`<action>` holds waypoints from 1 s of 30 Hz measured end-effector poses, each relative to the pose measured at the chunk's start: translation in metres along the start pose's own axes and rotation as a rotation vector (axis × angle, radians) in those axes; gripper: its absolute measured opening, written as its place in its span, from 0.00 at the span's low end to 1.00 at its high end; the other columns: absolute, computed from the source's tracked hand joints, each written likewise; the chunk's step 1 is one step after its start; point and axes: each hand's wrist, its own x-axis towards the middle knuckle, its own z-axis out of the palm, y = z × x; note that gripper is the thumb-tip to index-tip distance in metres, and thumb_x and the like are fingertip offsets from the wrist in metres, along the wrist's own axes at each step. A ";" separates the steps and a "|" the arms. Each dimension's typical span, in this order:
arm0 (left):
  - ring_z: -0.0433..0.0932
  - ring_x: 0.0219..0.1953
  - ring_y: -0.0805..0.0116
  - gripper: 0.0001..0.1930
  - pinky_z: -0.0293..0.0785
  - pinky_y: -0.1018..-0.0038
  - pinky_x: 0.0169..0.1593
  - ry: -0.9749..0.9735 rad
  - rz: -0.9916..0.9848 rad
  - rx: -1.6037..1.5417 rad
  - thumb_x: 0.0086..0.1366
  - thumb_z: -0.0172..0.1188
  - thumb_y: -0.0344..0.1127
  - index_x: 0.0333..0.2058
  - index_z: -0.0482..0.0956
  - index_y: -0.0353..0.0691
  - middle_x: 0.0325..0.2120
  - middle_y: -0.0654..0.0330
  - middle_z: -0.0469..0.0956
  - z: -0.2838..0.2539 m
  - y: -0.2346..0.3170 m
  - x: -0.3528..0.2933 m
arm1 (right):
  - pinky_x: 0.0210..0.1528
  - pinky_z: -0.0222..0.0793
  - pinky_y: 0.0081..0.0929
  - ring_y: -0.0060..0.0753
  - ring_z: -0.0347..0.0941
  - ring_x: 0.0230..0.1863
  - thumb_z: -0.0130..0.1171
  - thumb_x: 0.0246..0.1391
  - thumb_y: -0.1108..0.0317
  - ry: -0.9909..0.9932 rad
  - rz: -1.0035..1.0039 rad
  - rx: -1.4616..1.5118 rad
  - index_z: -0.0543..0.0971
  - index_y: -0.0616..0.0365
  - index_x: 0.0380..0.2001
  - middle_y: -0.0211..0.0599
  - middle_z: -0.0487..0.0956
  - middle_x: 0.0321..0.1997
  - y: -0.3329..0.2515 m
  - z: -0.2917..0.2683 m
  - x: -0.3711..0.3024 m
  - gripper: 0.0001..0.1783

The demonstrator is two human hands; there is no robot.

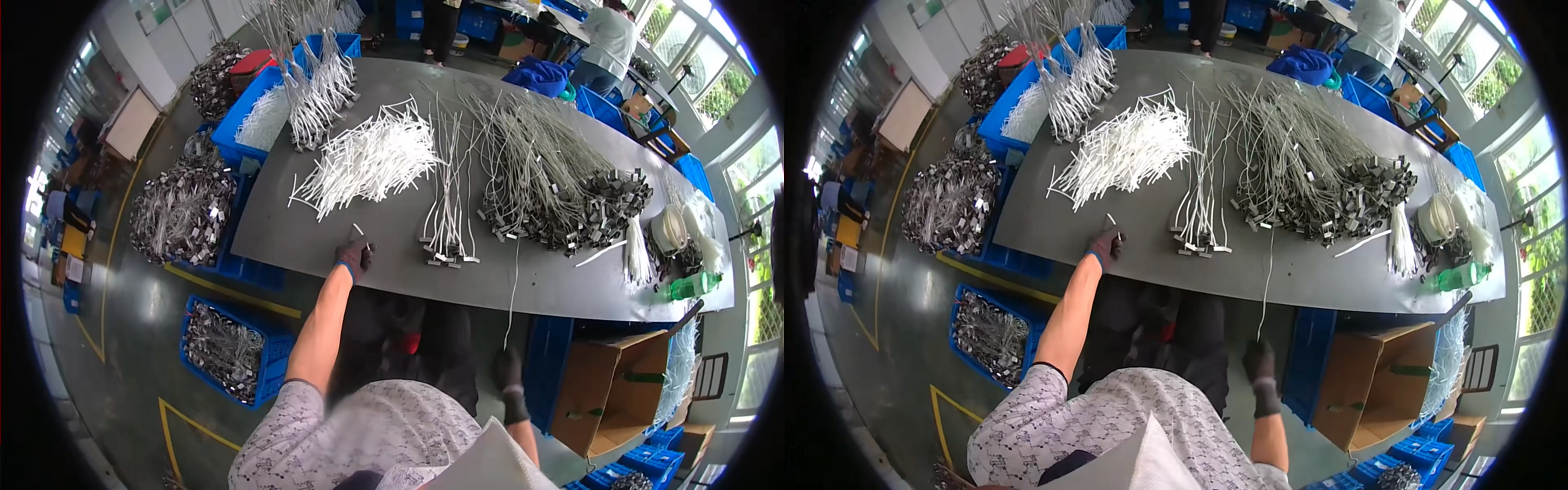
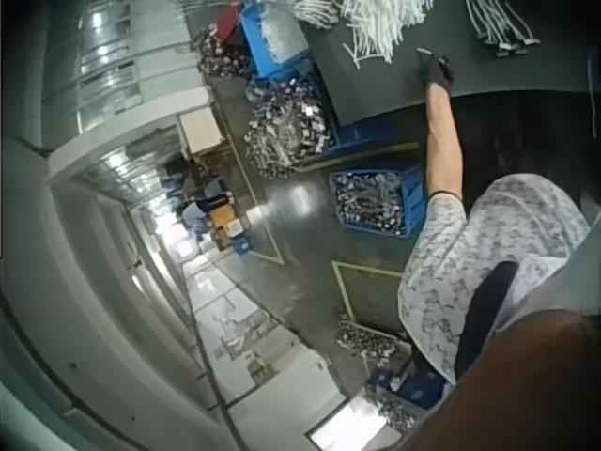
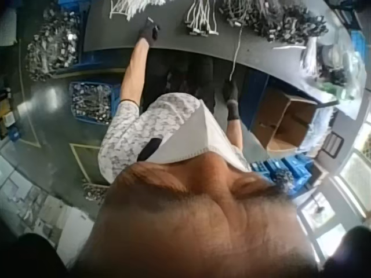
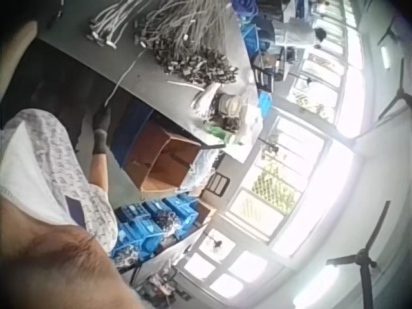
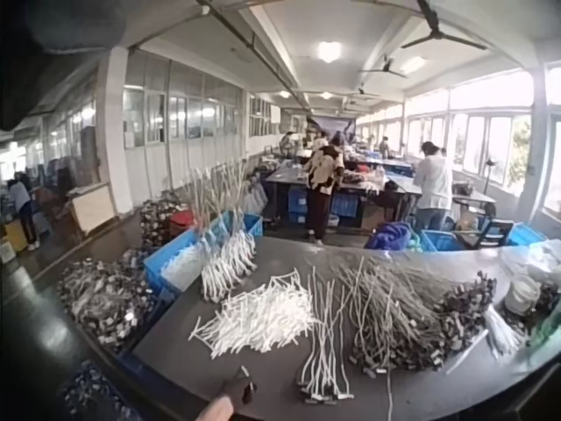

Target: The recorder is manually assembling wiring harnesses by attaching plastic components to bundles of wires at a factory workbench.

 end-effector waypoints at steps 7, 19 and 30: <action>0.81 0.28 0.72 0.04 0.80 0.76 0.32 -0.330 -0.017 -0.428 0.67 0.62 0.30 0.39 0.81 0.38 0.28 0.61 0.82 0.077 -0.010 -0.056 | 0.53 0.75 0.47 0.57 0.79 0.50 0.52 0.56 0.66 -0.297 0.264 -0.514 0.84 0.53 0.47 0.55 0.83 0.47 0.099 0.027 -0.146 0.18; 0.83 0.27 0.66 0.07 0.84 0.68 0.32 -0.238 0.633 -0.402 0.72 0.56 0.33 0.36 0.72 0.38 0.28 0.54 0.81 0.227 0.019 -0.147 | 0.47 0.77 0.48 0.55 0.80 0.45 0.56 0.53 0.67 -0.107 -0.110 -0.566 0.84 0.50 0.41 0.50 0.83 0.42 -0.046 0.008 -0.028 0.13; 0.78 0.25 0.77 0.11 0.74 0.76 0.29 -0.455 0.665 0.328 0.69 0.60 0.38 0.32 0.80 0.35 0.24 0.61 0.82 0.191 0.010 -0.166 | 0.49 0.76 0.46 0.52 0.81 0.47 0.54 0.55 0.66 -0.096 -0.029 -0.559 0.85 0.48 0.42 0.49 0.84 0.43 0.001 0.010 -0.063 0.14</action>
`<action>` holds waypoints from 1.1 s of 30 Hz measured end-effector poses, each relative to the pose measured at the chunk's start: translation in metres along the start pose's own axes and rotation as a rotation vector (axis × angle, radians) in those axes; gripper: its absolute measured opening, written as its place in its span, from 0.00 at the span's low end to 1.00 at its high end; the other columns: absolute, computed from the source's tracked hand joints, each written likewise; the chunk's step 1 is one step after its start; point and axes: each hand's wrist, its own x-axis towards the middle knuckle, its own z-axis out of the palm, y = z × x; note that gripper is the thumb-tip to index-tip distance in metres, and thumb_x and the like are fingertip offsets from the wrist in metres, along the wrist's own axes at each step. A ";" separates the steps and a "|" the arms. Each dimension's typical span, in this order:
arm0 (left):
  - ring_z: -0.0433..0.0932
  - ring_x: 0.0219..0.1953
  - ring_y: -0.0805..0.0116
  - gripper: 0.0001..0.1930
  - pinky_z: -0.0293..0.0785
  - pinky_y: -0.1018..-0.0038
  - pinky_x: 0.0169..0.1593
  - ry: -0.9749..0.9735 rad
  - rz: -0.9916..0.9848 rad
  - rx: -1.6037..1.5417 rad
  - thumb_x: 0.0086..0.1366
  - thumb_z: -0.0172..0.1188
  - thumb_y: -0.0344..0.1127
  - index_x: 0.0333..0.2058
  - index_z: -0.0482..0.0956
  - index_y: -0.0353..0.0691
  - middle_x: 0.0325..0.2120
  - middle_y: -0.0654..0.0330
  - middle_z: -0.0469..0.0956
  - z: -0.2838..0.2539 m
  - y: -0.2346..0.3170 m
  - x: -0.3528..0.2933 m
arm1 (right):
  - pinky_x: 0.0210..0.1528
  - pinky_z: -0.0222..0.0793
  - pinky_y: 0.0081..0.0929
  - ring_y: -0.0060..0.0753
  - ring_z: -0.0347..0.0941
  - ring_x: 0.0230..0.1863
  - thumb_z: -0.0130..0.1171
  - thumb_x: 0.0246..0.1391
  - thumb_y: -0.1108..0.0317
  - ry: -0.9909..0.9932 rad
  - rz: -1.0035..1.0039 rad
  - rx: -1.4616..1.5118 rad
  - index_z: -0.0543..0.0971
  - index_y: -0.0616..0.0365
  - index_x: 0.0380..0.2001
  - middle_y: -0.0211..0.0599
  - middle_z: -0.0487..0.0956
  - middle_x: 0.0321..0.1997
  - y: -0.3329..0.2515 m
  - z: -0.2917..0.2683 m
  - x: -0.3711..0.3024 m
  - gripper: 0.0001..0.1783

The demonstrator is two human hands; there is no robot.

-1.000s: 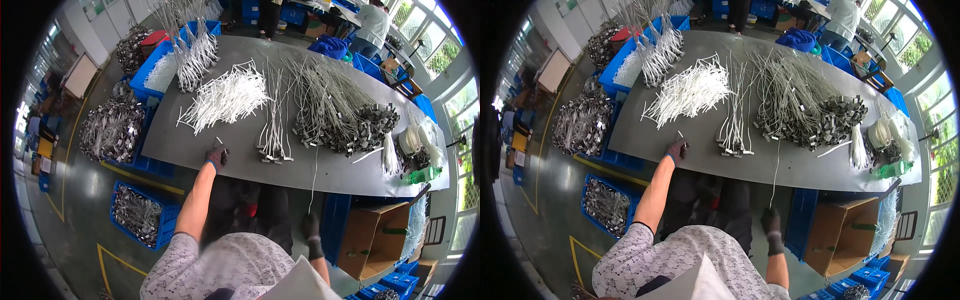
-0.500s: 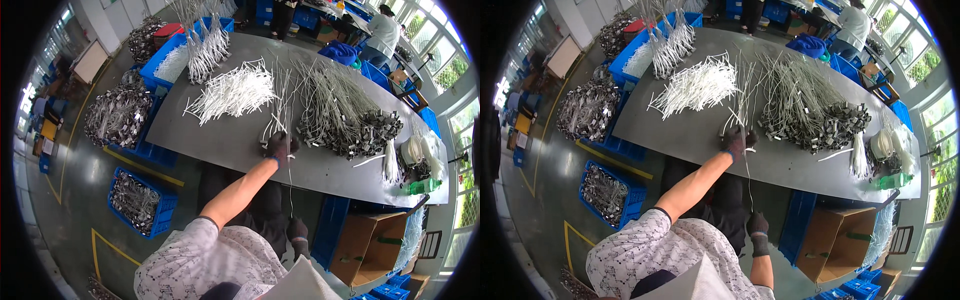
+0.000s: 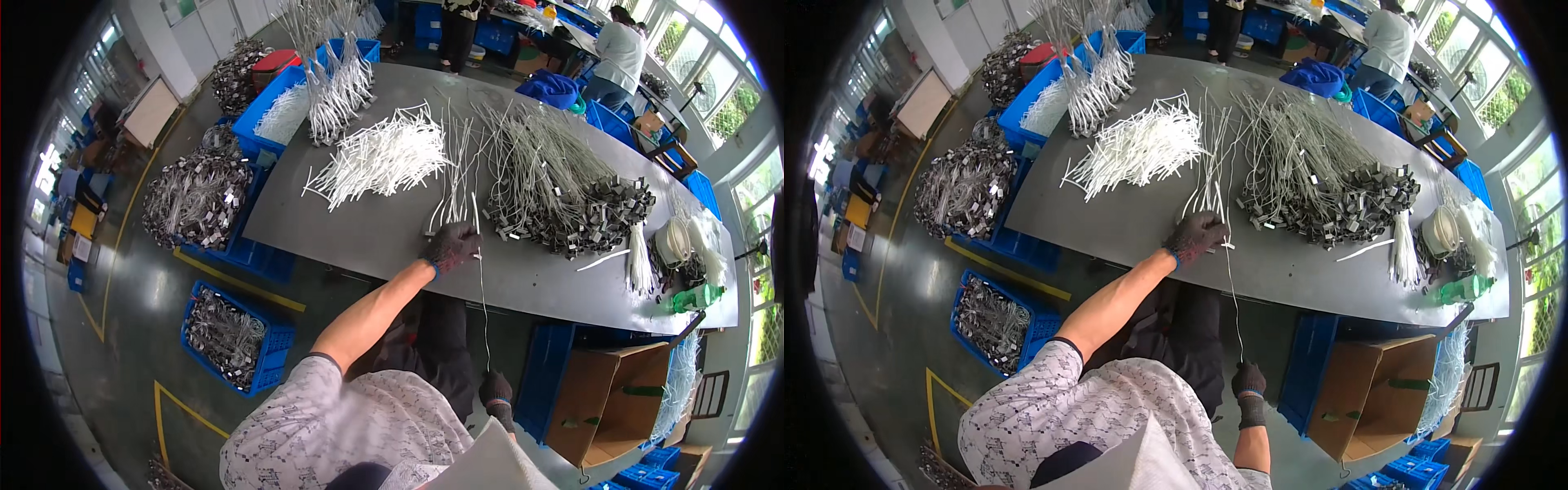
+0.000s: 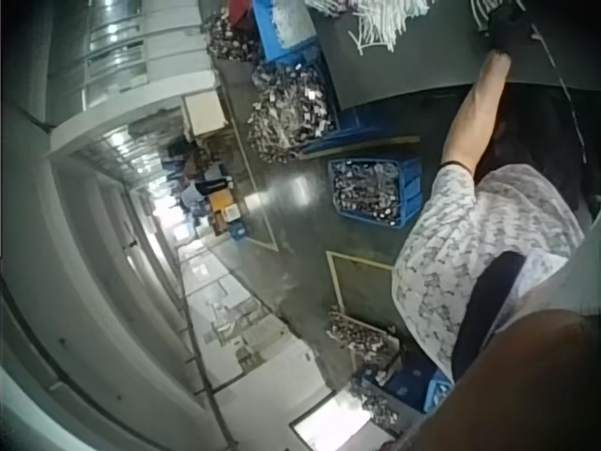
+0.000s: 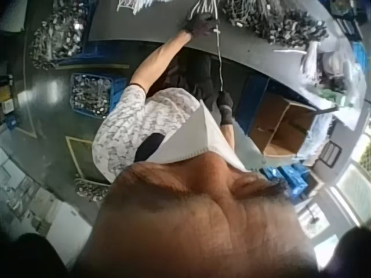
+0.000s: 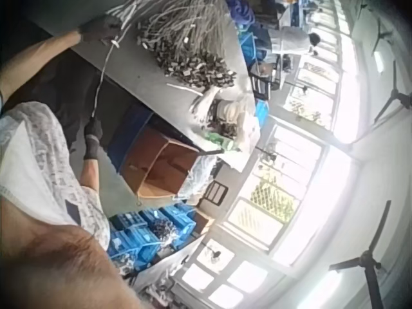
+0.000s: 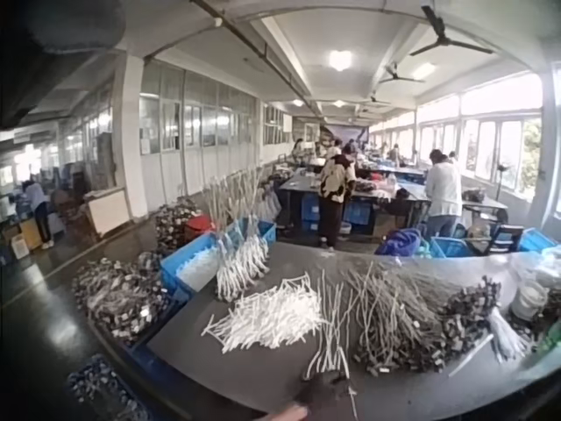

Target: The recorder is manually assembling wiring harnesses by attaching plastic components to bundles of wires at a factory workbench.

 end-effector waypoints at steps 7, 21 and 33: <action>0.79 0.29 0.76 0.18 0.76 0.73 0.36 0.051 0.117 0.213 0.67 0.65 0.47 0.38 0.85 0.34 0.26 0.61 0.84 0.028 -0.037 0.010 | 0.44 0.77 0.45 0.55 0.80 0.41 0.58 0.55 0.73 0.093 -0.101 0.959 0.80 0.64 0.48 0.52 0.81 0.43 -0.093 -0.095 0.047 0.16; 0.75 0.33 0.80 0.11 0.75 0.75 0.38 -0.262 0.204 0.219 0.70 0.63 0.36 0.38 0.82 0.31 0.29 0.65 0.82 0.021 -0.047 -0.046 | 0.50 0.74 0.45 0.56 0.74 0.51 0.76 0.35 0.72 0.541 -0.508 0.654 0.67 0.64 0.61 0.50 0.77 0.49 -0.157 -0.111 0.148 0.46; 0.80 0.33 0.69 0.13 0.77 0.69 0.42 -0.262 0.052 0.220 0.64 0.68 0.39 0.36 0.84 0.32 0.28 0.56 0.82 0.025 -0.035 -0.044 | 0.46 0.77 0.33 0.36 0.78 0.48 0.63 0.61 0.63 0.265 -0.316 0.828 0.57 0.64 0.70 0.42 0.78 0.56 -0.167 -0.128 0.130 0.40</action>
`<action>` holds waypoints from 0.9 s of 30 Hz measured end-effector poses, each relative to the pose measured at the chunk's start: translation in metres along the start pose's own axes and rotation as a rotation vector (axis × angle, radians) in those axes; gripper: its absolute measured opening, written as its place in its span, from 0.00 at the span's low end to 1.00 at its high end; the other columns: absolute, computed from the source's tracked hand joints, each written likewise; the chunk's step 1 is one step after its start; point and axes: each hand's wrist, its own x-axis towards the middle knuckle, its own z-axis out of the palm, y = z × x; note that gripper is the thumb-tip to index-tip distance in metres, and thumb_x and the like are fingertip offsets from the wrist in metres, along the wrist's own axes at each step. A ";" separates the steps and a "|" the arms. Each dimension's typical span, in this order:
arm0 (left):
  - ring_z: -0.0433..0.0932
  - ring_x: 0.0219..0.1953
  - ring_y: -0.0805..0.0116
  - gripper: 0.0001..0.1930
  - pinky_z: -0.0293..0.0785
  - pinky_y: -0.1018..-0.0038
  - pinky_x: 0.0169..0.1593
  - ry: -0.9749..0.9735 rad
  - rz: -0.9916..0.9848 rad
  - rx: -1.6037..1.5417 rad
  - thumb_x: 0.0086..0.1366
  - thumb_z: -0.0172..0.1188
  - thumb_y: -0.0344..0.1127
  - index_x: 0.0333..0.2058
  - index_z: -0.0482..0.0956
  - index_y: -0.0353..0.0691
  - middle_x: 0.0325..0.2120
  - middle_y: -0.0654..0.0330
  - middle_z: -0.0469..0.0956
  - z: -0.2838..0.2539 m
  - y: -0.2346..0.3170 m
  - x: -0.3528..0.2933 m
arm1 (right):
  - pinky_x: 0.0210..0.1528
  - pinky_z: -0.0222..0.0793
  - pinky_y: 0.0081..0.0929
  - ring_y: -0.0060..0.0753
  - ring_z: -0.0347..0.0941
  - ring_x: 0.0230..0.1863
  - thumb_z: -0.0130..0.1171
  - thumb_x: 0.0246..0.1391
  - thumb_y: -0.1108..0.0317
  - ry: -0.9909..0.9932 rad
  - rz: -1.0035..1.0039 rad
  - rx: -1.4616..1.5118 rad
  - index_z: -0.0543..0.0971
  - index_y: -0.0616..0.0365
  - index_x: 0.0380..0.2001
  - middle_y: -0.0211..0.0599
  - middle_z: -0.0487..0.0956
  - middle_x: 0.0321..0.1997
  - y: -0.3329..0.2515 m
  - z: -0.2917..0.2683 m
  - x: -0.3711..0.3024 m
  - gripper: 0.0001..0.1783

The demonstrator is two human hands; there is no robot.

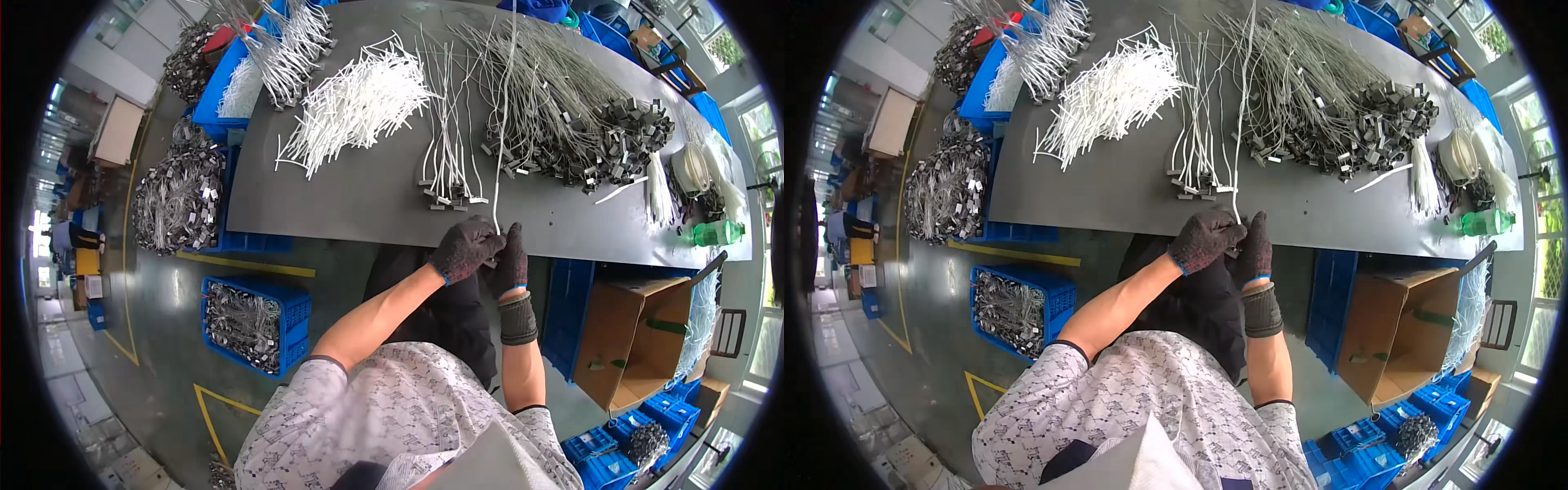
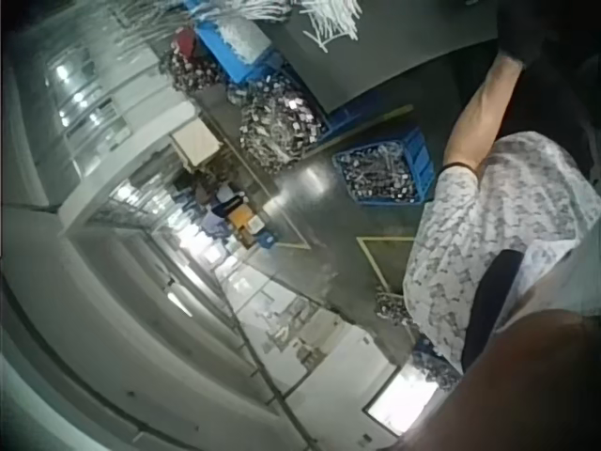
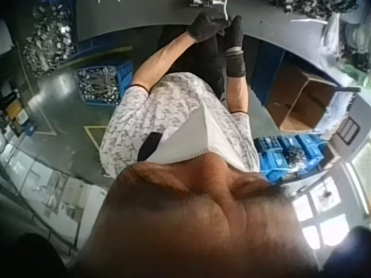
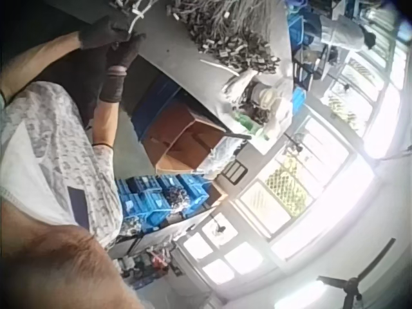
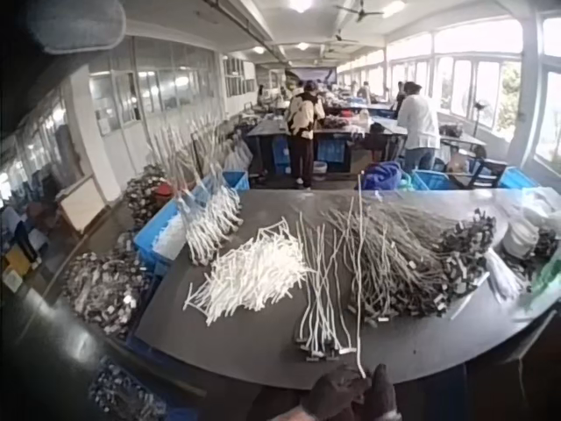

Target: The recorder is manually assembling wiring harnesses by attaching plastic components to bundles of wires at a factory workbench.

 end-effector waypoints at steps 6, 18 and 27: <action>0.81 0.36 0.72 0.14 0.78 0.72 0.43 -0.222 0.006 -0.009 0.66 0.66 0.39 0.42 0.84 0.32 0.35 0.57 0.84 -0.007 -0.015 0.002 | 0.54 0.74 0.31 0.35 0.76 0.51 0.63 0.62 0.61 -0.091 0.690 1.147 0.58 0.62 0.69 0.35 0.78 0.54 0.023 -0.010 0.008 0.39; 0.79 0.36 0.75 0.15 0.78 0.72 0.43 -0.244 -0.088 -0.037 0.67 0.63 0.39 0.44 0.83 0.32 0.35 0.56 0.84 -0.016 0.003 0.013 | 0.42 0.74 0.22 0.26 0.77 0.41 0.44 0.72 0.53 -0.038 0.558 0.987 0.76 0.61 0.54 0.34 0.82 0.43 -0.005 -0.004 0.019 0.23; 0.83 0.36 0.55 0.18 0.76 0.61 0.42 -0.133 -0.247 0.499 0.66 0.59 0.47 0.37 0.84 0.35 0.30 0.47 0.82 -0.080 -0.020 0.081 | 0.27 0.74 0.36 0.39 0.82 0.32 0.56 0.61 0.51 0.222 0.580 0.342 0.77 0.64 0.50 0.45 0.83 0.32 0.030 -0.016 0.130 0.26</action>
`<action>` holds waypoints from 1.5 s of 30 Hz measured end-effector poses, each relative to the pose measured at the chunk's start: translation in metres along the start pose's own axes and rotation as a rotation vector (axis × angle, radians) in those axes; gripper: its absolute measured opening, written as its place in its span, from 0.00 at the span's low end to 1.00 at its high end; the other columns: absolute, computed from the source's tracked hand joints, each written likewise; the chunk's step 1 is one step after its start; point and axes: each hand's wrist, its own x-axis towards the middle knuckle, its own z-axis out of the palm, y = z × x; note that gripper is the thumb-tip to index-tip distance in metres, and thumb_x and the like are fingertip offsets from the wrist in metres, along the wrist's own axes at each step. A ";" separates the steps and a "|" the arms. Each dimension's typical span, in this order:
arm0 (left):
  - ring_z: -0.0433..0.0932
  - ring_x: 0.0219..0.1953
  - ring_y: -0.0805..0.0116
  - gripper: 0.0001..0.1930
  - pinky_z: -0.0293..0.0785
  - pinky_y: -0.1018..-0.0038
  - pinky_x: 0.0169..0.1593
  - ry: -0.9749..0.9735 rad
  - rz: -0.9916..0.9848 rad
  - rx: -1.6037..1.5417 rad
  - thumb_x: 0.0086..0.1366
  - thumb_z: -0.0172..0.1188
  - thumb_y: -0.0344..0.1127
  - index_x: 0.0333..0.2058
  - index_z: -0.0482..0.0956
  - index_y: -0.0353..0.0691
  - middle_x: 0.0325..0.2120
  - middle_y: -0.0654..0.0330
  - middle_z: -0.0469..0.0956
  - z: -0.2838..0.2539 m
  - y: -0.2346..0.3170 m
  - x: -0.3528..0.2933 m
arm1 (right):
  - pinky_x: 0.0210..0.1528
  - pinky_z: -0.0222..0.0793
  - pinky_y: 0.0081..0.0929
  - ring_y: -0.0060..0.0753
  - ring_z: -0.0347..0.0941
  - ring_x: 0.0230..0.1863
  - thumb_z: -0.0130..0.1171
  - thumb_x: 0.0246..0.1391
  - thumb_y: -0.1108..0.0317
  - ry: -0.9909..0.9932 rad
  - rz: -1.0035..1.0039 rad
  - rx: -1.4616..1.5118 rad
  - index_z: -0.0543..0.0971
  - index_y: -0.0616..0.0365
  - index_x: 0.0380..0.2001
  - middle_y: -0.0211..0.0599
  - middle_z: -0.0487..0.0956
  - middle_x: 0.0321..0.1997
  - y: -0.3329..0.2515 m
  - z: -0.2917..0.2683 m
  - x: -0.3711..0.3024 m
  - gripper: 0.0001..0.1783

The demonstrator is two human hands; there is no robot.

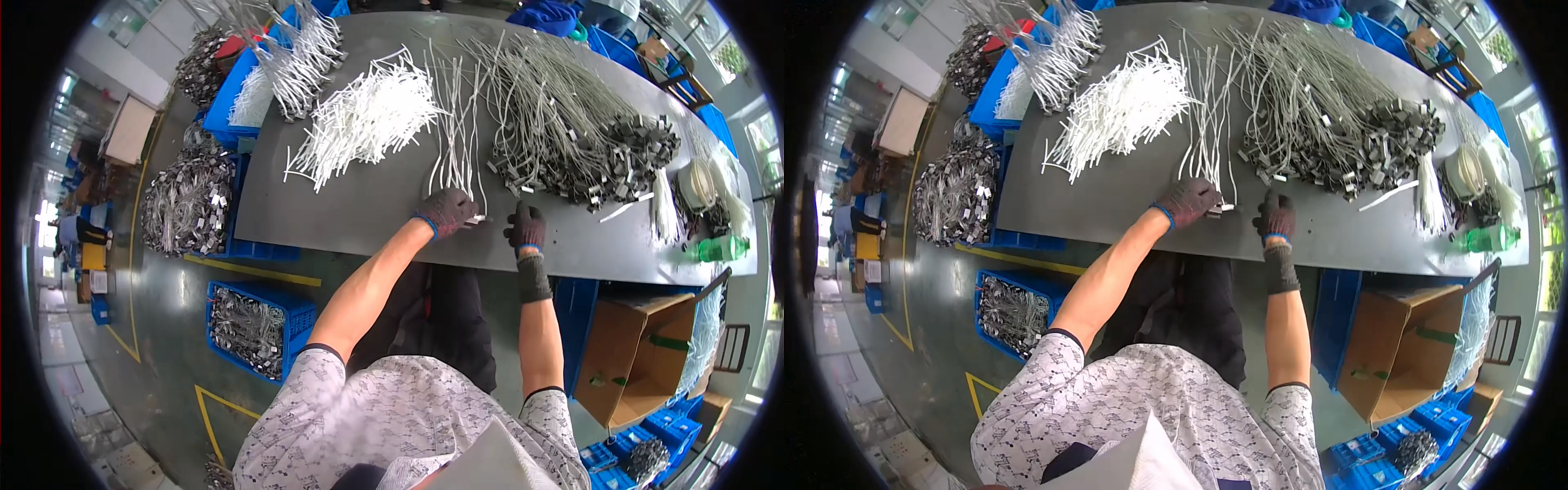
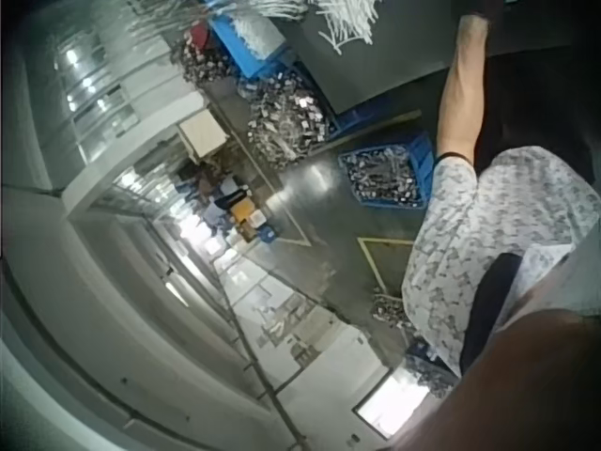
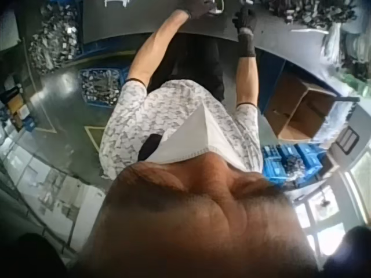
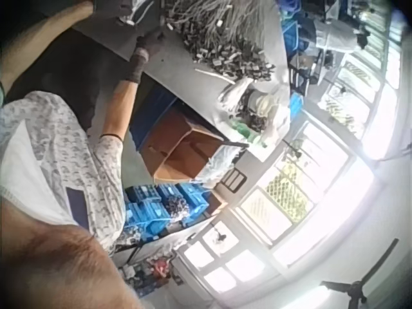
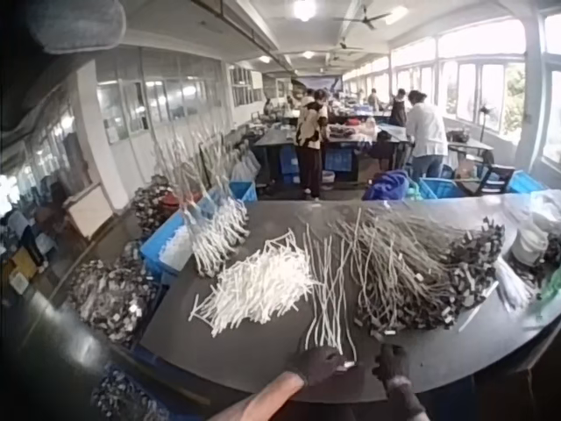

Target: The recorder is manually assembling wiring harnesses by attaching plastic components to bundles of wires at a factory workbench.

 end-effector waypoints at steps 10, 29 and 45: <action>0.83 0.33 0.51 0.13 0.77 0.61 0.39 0.660 -0.150 -0.129 0.63 0.57 0.43 0.33 0.84 0.40 0.29 0.49 0.83 -0.039 -0.115 -0.046 | 0.51 0.71 0.35 0.41 0.79 0.47 0.63 0.55 0.44 0.102 -0.315 -0.076 0.82 0.64 0.50 0.47 0.84 0.47 0.057 -0.009 0.134 0.33; 0.80 0.55 0.51 0.27 0.77 0.60 0.55 0.688 -0.680 0.279 0.66 0.58 0.58 0.58 0.79 0.49 0.54 0.52 0.80 -0.193 -0.321 0.005 | 0.35 0.75 0.53 0.64 0.77 0.39 0.58 0.57 0.65 0.150 -0.505 -1.349 0.76 0.60 0.34 0.55 0.79 0.43 0.050 -0.128 -0.002 0.08; 0.81 0.25 0.67 0.06 0.81 0.69 0.31 0.739 -0.330 -1.447 0.66 0.64 0.36 0.34 0.82 0.40 0.23 0.59 0.81 -0.092 -0.299 -0.092 | 0.50 0.76 0.46 0.59 0.81 0.46 0.58 0.53 0.64 -0.359 0.305 -1.572 0.83 0.56 0.39 0.50 0.84 0.46 0.305 -0.263 -0.196 0.13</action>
